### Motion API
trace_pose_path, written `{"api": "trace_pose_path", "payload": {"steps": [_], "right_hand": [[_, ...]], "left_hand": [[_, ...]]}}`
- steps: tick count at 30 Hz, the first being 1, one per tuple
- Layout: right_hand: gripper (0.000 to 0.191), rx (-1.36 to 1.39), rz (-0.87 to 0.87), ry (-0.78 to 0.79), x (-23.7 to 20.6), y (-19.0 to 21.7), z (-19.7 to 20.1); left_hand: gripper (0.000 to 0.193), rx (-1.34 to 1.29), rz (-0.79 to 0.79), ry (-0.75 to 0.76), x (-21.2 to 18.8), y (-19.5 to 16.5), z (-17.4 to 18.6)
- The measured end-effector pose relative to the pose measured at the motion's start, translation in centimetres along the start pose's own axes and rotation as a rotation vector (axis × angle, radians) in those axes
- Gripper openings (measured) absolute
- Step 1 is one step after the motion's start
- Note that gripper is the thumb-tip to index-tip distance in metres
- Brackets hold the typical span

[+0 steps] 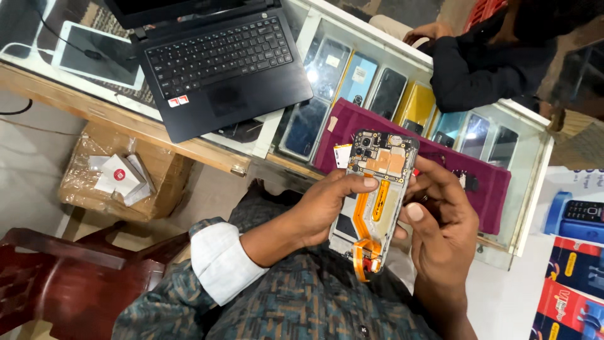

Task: The person repairs a smartphone at a repair counter. They hold the opened phone, peel the back cover and battery assembly away from the frame, work on the internal ribbon cables and components with their fingers and a small tool, and periodically turn the phone over to view the screen side.

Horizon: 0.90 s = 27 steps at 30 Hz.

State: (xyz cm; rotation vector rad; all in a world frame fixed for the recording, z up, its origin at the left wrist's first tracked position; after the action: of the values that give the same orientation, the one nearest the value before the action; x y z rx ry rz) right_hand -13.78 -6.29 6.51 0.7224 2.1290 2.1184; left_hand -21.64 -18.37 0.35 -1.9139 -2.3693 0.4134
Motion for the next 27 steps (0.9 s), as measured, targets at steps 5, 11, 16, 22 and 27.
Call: {"api": "trace_pose_path", "payload": {"steps": [5, 11, 16, 22, 27], "right_hand": [[0.057, 0.003, -0.026, -0.006, 0.9, -0.1, -0.8], [0.057, 0.017, -0.033, -0.017, 1.7, -1.0, -2.0], [0.053, 0.053, -0.077, -0.065, 1.6, -2.7, -2.6], [0.049, 0.003, -0.092, -0.107, 1.8, -3.9, -2.0], [0.047, 0.083, -0.114, -0.124, 2.5, -3.9, -1.4]], "left_hand": [[0.051, 0.008, 0.036, -0.009, -0.3, -1.2, 0.2], [0.048, 0.072, 0.045, -0.054, -0.4, -2.4, 1.6], [0.046, 0.105, 0.016, -0.085, -0.7, -3.2, 3.1], [0.045, 0.159, 0.022, -0.106, -0.3, -3.6, 3.3], [0.061, 0.299, -0.031, -0.055, 0.0, -4.2, 2.4]]}}
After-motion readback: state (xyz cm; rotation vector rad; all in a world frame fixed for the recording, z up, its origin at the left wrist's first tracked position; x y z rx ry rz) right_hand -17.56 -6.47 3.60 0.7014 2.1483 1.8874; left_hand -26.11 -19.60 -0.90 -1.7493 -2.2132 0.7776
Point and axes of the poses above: each hand's wrist, its own x-axis towards the middle knuckle, its own z-axis out of the back of the hand, y = z × x, the point moved 5 cm from there along x, towards the middle knuckle, and after that the axes turned 11 degrees about z, right-handed, at the moved point
